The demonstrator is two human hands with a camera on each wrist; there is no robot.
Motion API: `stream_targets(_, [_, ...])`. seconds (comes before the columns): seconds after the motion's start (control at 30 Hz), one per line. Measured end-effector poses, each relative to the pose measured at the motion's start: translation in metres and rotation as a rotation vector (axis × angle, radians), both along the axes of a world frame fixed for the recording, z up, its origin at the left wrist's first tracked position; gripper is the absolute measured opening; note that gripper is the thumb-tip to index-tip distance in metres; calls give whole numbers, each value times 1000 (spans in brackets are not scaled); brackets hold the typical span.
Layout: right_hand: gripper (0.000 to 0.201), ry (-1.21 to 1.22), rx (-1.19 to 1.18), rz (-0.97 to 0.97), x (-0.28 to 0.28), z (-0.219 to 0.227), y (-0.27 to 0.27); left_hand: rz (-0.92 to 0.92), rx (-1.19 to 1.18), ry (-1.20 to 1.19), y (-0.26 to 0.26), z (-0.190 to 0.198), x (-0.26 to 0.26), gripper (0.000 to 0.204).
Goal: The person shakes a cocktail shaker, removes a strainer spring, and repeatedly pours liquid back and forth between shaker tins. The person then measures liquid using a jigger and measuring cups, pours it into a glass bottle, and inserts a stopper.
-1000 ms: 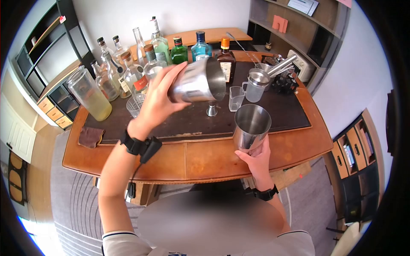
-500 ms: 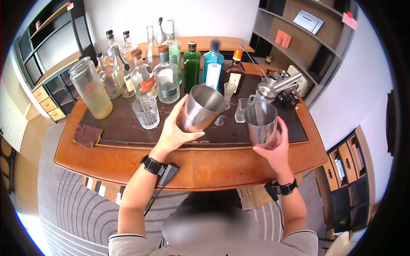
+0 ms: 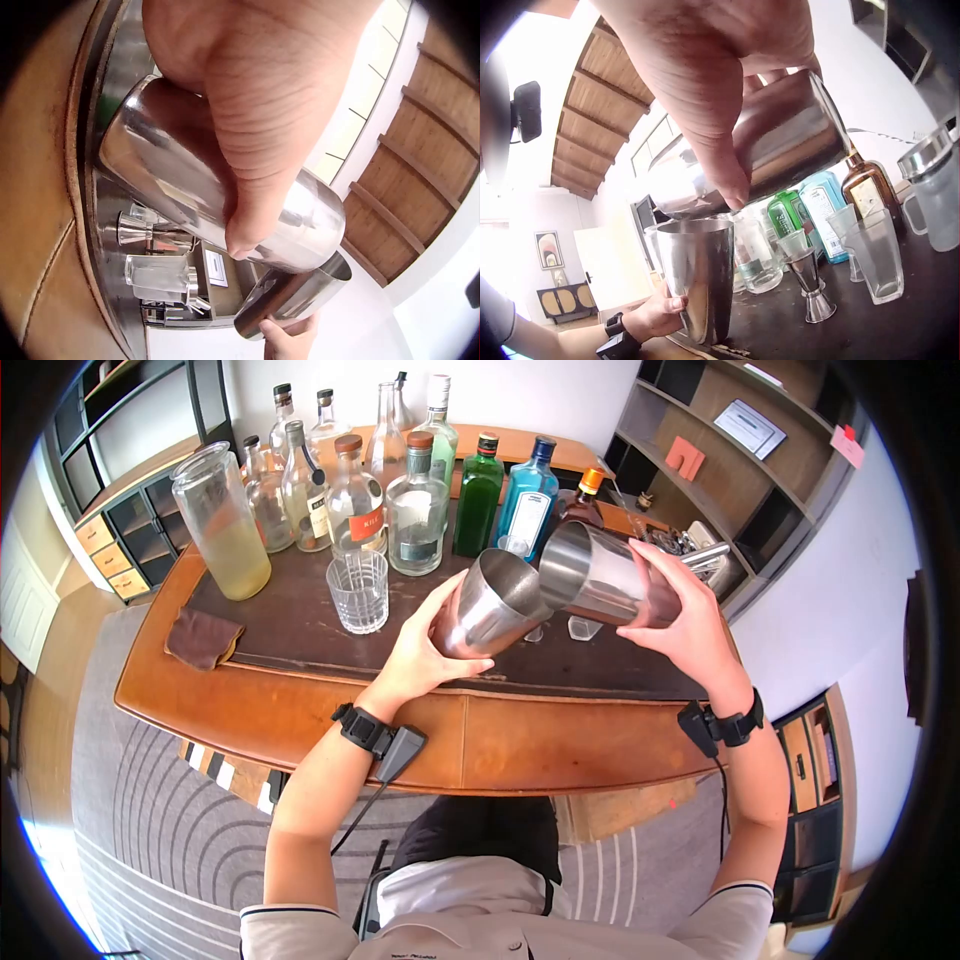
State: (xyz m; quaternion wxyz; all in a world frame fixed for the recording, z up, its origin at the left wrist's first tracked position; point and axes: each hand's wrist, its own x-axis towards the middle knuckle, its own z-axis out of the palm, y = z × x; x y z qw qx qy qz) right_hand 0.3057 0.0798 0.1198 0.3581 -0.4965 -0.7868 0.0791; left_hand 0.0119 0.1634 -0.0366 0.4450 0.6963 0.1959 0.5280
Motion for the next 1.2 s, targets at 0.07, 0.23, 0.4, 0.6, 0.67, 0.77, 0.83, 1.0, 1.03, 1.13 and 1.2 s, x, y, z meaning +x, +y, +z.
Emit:
stream_targets(0.07, [86, -124, 65, 30, -6, 11, 6, 11, 7, 10, -1, 2, -1, 105])
stream_targets(0.23, [85, -551, 310, 33, -16, 32, 23, -18, -27, 13, -1, 3, -3, 106])
stream_targets(0.4, [85, -753, 504, 59, -31, 56, 31, -16, -33, 1, 1, 1, -5, 106])
stream_targets(0.6, [86, -952, 764, 106, -52, 84, 40, -32, -70, -23, 3, 3, -11, 108])
stream_targets(0.67, [85, -993, 827, 89, -59, 90, 42, -33, -95, -39, 3, 2, -10, 108])
stream_targets(0.77, [83, -988, 876, 134, -69, 97, 45, -39, -128, -42, 1, 4, -10, 107])
stream_targets(0.83, [89, -976, 822, 180, -72, 97, 47, -65, -151, -34, 2, 4, -11, 107])
stream_targets(1.0, [91, -1034, 830, 195, -79, 90, 54, -29, -109, -9, 4, 1, -14, 107])
stream_targets(1.03, [91, -1034, 828, 196, -79, 87, 54, -23, -120, 0, 3, 2, -14, 107])
stream_targets(1.13, [76, -1064, 841, 180, -77, 73, 56, -12, -85, 10, 2, 4, -14, 106])
stream_targets(1.2, [76, -1034, 783, 147, -73, 62, 58, -8, -84, -2, 3, 1, -12, 108])
